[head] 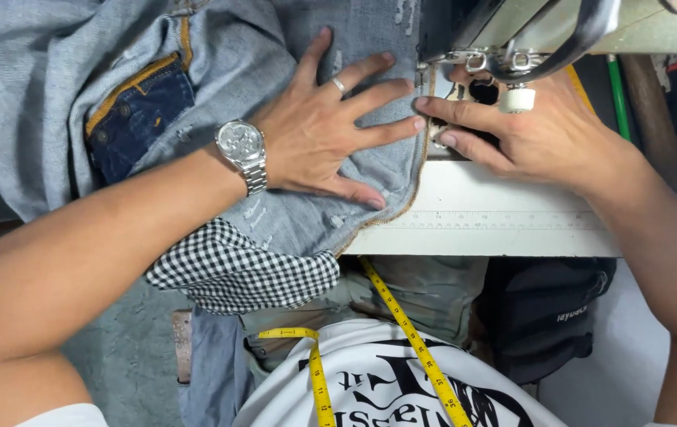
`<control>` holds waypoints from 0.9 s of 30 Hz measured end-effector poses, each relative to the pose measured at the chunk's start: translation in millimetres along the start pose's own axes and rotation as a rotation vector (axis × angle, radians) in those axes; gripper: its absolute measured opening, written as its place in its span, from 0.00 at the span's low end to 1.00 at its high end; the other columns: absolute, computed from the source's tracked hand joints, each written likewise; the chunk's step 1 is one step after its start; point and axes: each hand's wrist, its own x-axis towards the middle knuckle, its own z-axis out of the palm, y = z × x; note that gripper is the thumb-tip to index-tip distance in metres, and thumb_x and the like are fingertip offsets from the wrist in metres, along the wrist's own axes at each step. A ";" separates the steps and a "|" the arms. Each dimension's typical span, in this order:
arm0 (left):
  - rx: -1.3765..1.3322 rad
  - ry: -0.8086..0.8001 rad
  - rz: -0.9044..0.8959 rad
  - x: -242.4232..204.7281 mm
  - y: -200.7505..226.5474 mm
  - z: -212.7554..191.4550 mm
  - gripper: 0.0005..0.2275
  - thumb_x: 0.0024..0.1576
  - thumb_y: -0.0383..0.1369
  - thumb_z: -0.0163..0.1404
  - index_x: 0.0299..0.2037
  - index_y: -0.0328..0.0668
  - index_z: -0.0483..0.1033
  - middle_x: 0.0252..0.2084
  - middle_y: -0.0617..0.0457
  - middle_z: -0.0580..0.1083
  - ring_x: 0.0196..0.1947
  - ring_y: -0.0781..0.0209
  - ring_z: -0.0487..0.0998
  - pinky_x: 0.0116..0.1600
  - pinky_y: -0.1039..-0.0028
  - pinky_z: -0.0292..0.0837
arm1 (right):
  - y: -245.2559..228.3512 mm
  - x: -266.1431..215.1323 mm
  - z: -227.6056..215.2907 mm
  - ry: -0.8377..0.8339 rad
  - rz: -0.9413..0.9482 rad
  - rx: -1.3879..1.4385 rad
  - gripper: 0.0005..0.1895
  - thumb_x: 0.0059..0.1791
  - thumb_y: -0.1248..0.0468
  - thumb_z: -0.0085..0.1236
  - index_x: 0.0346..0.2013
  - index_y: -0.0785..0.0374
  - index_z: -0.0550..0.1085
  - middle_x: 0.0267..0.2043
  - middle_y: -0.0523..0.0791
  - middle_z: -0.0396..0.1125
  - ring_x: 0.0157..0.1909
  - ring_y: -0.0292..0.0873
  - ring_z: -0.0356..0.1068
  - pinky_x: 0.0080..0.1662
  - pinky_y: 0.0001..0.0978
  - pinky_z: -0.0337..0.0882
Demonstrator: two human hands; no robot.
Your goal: Sewing and repairing denim jeans using an industrial sewing machine and a hand tool to unpick seams.
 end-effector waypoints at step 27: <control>-0.046 0.079 0.004 0.7 3.6 5.2 0.47 0.76 0.81 0.40 0.93 0.58 0.72 0.90 0.38 0.72 0.91 0.30 0.61 0.81 0.08 0.46 | 10.1 -2.8 1.7 0.039 -0.023 -0.130 0.26 0.72 0.49 0.68 0.85 0.50 0.88 0.80 0.51 0.86 0.75 0.65 0.85 0.67 0.67 0.81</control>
